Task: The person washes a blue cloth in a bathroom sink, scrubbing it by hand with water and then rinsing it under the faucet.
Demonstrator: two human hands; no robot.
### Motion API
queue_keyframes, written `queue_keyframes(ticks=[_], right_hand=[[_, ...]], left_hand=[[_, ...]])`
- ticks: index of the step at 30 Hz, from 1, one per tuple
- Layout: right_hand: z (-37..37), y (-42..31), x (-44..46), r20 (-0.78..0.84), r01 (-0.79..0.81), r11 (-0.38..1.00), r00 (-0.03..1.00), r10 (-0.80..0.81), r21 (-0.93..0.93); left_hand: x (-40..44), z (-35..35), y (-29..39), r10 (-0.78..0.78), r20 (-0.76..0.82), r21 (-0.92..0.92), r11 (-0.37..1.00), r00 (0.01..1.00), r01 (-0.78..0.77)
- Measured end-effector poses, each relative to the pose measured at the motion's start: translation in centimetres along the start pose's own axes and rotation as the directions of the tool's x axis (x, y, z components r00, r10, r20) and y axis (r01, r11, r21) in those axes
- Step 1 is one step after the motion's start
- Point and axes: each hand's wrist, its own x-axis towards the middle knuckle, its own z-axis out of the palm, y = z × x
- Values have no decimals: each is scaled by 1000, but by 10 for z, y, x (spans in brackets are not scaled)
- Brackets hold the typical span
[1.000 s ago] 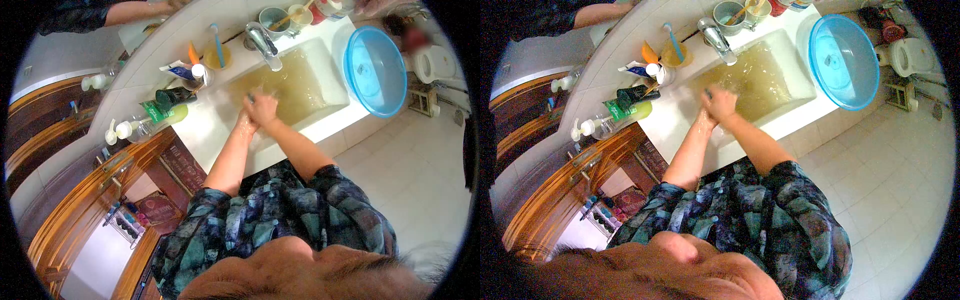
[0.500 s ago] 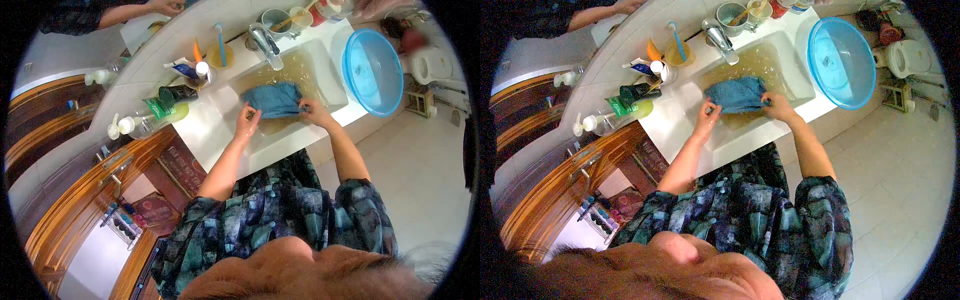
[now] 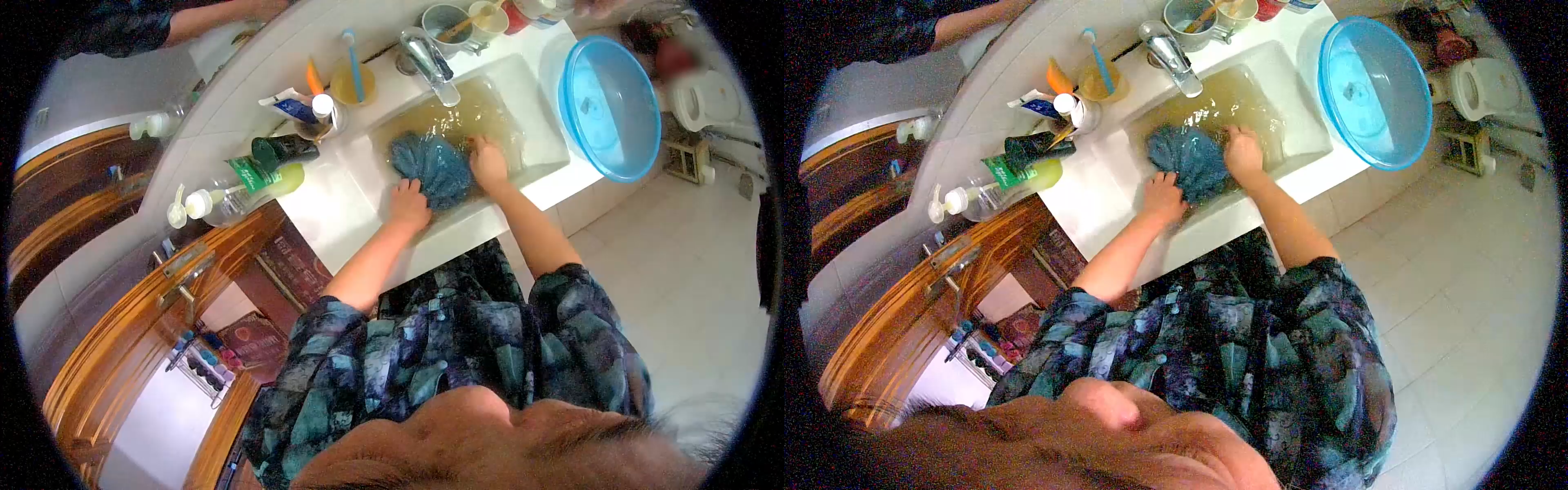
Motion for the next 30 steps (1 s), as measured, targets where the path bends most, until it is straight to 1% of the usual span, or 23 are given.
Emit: queue_keyframes(ticks=[1, 4, 7, 10, 13, 14, 16, 18, 19, 20, 22, 25, 26, 29, 30], right_hand=[[-2, 1, 4, -86, -44, 990, 996, 32, -135], [-1, -1, 13, 183, 101, 887, 983, -18, -451], [25, 13, 29, 216, 178, 780, 975, -57, -599], [29, 22, 27, 136, 212, 872, 976, -169, -441], [26, 23, 16, 136, 148, 935, 985, -109, -321], [25, 20, 17, 56, 185, 921, 983, -177, -342], [30, 21, 19, -101, 251, 884, 944, -313, -393], [39, 21, 37, 144, 215, 897, 975, -172, -386], [42, 22, 45, 265, 197, 901, 959, -96, -387], [44, 25, 46, 225, 298, 856, 949, -220, -422], [45, 30, 48, 157, 472, 726, 874, -460, -500], [38, 27, 58, 375, 555, 642, 832, -410, -529], [34, 26, 54, 308, 566, 685, 825, -475, -459], [25, 11, 55, 384, 558, 657, 829, -407, -507], [25, 13, 56, 411, 599, 661, 797, -442, -451]], left_hand=[[-7, -6, -2, 28, 35, 33, 999, 999, -29], [-26, -39, 3, -81, 79, 26, 996, 994, 80], [-29, -27, -9, -95, 37, 131, 987, 995, 89], [-41, -24, -23, -96, -17, -23, 995, 995, 96], [-56, -20, -34, 19, -284, -114, 992, 959, -53], [-55, -14, -36, 17, -290, -103, 993, 957, -49], [-51, 9, -44, 13, -301, -81, 996, 953, -39], [-51, 30, -49, 75, -494, -46, 993, 866, -112], [-51, 39, -50, 104, -583, -25, 989, 806, -145], [-50, 48, -53, 128, -628, -15, 984, 768, -176], [-50, 58, -57, 172, -711, 10, 972, 682, -235], [-49, 56, -60, 202, -696, 82, 976, 689, -202], [-49, 52, -60, 204, -694, 96, 977, 690, -193], [-58, 39, -55, 180, -672, 91, 983, 719, -161], [-60, 33, -52, 164, -661, 79, 986, 732, -150]])
